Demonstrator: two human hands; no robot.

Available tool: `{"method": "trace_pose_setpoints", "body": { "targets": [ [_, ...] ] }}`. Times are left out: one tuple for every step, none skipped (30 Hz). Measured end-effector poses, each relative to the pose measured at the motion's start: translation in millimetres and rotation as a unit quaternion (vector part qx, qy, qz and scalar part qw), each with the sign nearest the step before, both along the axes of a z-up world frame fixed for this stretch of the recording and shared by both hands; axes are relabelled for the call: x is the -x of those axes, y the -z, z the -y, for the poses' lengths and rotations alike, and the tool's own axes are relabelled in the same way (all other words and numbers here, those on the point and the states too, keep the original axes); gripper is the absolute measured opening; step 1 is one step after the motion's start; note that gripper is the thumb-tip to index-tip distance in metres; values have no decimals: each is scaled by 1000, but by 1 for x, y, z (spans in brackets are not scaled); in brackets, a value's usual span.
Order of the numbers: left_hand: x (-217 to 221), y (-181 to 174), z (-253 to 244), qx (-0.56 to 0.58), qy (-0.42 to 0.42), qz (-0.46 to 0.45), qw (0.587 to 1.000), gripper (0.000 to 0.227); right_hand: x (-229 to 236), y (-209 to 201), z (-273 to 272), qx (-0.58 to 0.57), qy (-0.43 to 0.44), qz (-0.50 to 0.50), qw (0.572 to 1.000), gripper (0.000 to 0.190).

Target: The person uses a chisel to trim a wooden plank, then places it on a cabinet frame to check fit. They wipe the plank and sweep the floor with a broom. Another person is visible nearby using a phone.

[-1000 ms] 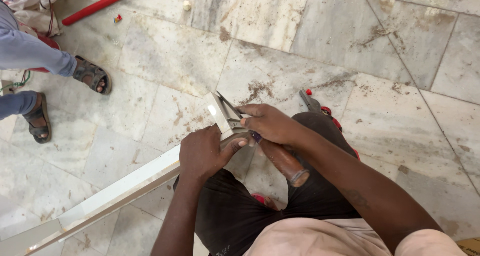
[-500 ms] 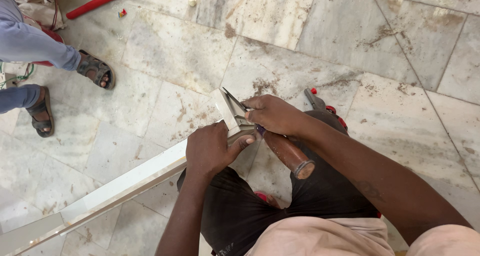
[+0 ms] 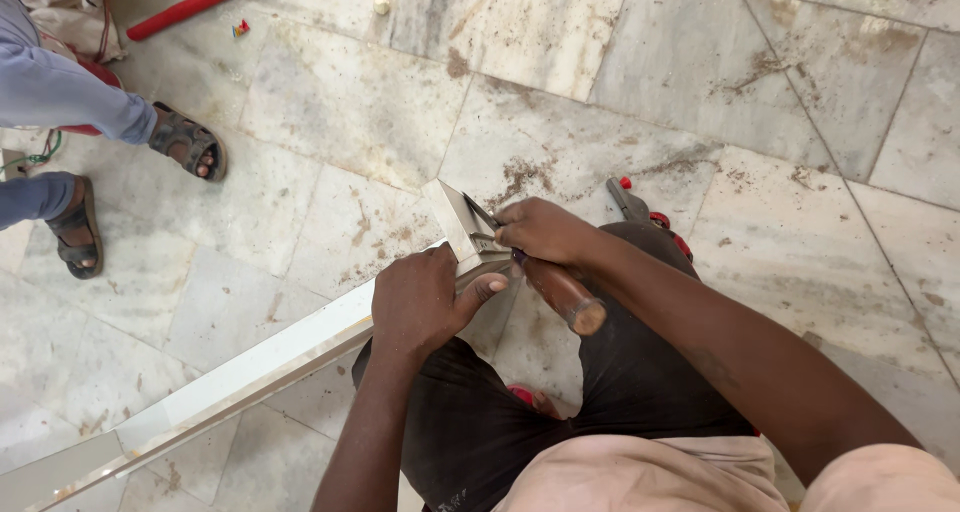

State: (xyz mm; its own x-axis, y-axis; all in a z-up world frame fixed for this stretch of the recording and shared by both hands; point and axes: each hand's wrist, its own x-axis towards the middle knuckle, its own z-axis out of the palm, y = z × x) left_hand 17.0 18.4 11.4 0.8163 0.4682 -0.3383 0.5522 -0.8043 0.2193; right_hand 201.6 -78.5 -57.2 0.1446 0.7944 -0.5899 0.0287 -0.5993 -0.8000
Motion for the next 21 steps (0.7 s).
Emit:
{"method": "trace_pose_setpoints", "body": {
  "targets": [
    [0,0,-1,-2,1,8,1000,94,1,8,-1,9,12,-17,1000,40],
    [2,0,0,-1,2,15,1000,93,3,15,0,20,23,-35,999,41],
    [2,1,-1,-1,3,23,1000,92,3,21,2,32,34,-53,998,43],
    [3,2,-1,-1,2,34,999,90,2,27,7,5,46,-61,997,44],
    [3,3,-3,-1,1,45,999,88,0,31,13,-22,58,-69,996,45],
    [4,3,-4,2,1,54,999,86,0,33,22,-46,73,-79,993,47],
    [5,3,-3,2,-1,68,998,83,0,33,32,-59,91,-76,991,46],
    [4,3,-3,0,-3,84,996,81,-2,32,41,-74,109,-71,989,46],
    [5,4,-2,-3,-5,101,995,79,-3,28,52,-89,127,-66,986,46],
    [5,4,-1,-9,-10,101,995,76,-5,24,62,-82,152,-82,982,46],
    [5,4,0,-15,-14,101,995,74,-6,18,74,-74,177,-97,977,46],
    [6,5,1,-22,-20,101,994,73,-7,13,84,-68,201,-113,971,47],
    [7,5,3,-31,-23,109,993,70,-7,9,92,-67,211,-120,968,45],
    [7,6,3,-41,-25,118,992,68,-8,5,99,-67,222,-125,965,43],
    [7,7,4,-51,-28,127,990,67,-8,3,103,-68,233,-130,961,41],
    [7,9,5,-79,-12,142,987,65,-7,2,107,-76,244,-131,958,36],
    [7,11,6,-107,3,158,982,63,-6,2,111,-83,255,-132,954,33],
    [7,13,7,-134,18,172,976,62,-4,3,113,-91,265,-134,951,31],
    [8,15,8,-141,21,176,974,60,-3,5,114,-97,271,-141,947,29],
    [8,16,7,-151,23,182,971,58,-4,7,114,-107,276,-149,944,26],
    [8,17,7,-161,25,188,969,56,-5,9,113,-116,280,-156,940,24]
  ]
}}
